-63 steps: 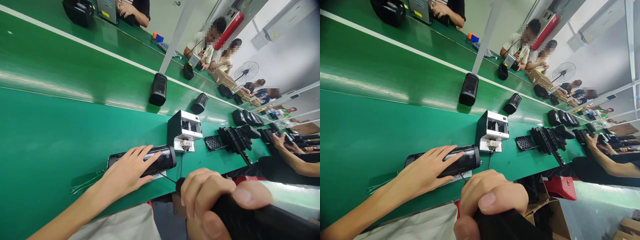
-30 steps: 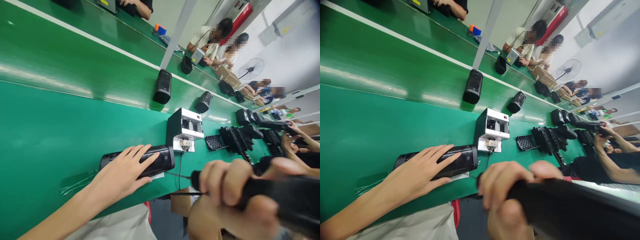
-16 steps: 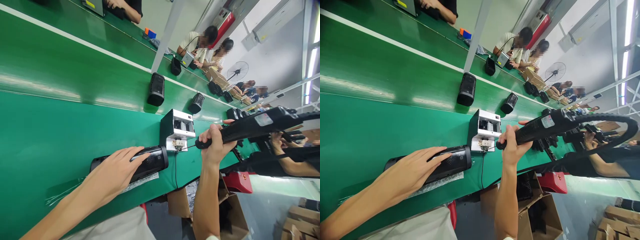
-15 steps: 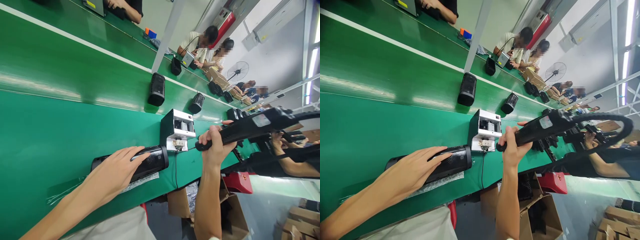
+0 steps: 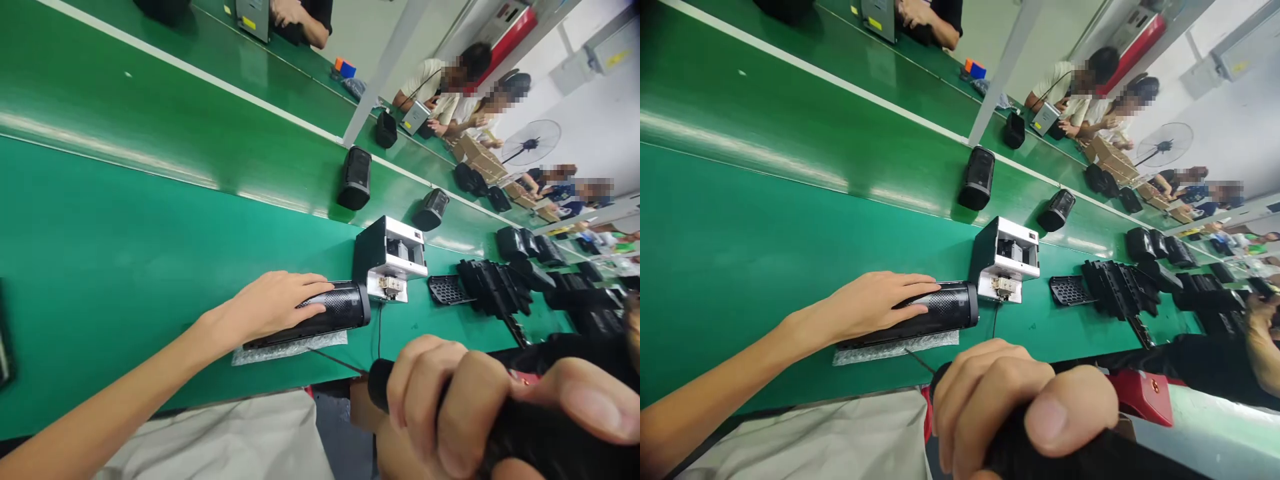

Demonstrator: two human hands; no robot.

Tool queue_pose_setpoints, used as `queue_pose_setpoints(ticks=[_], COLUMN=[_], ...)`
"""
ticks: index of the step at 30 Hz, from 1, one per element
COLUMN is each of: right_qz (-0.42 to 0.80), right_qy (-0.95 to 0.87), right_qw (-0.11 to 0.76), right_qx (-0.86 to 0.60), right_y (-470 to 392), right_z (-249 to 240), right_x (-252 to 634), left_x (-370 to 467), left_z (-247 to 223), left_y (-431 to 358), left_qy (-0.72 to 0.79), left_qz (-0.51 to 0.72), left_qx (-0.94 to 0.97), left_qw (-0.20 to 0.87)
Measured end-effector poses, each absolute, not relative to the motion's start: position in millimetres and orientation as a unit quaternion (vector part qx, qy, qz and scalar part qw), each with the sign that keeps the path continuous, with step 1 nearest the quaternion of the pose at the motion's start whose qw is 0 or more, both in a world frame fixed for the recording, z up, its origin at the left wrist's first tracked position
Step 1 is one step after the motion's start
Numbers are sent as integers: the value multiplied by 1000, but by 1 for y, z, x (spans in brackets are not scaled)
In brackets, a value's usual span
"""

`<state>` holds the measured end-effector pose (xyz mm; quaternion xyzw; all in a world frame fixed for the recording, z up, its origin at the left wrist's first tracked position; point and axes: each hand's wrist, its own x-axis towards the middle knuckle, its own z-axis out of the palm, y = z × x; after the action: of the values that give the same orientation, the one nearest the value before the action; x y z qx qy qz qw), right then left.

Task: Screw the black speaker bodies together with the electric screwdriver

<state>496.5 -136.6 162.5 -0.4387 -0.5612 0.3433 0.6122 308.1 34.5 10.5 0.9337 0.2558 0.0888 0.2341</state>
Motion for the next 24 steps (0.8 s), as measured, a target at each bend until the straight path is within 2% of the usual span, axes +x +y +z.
queue_pose_setpoints(ticks=[4, 8, 10, 14, 20, 24], right_qz=[312, 338, 346, 335, 243, 274], right_qy=[-624, -656, -651, -656, -669, -678], right_qw=[616, 571, 581, 559, 578, 571], right_qx=[-365, -358, -346, -381, -400, -372], right_y=[-124, -117, -116, -114, -94, -79], right_z=[146, 145, 147, 144, 112, 96], right_x=[492, 498, 497, 483, 452, 443], left_x=[307, 312, 314, 316, 313, 317], left_z=[11, 15, 17, 19, 16, 18], left_y=[30, 28, 28, 27, 24, 20], left_qy=[264, 269, 270, 272, 279, 287], left_qz=[89, 91, 92, 91, 93, 87], left_qx=[931, 929, 929, 929, 926, 923], left_qw=[236, 238, 237, 233, 238, 240])
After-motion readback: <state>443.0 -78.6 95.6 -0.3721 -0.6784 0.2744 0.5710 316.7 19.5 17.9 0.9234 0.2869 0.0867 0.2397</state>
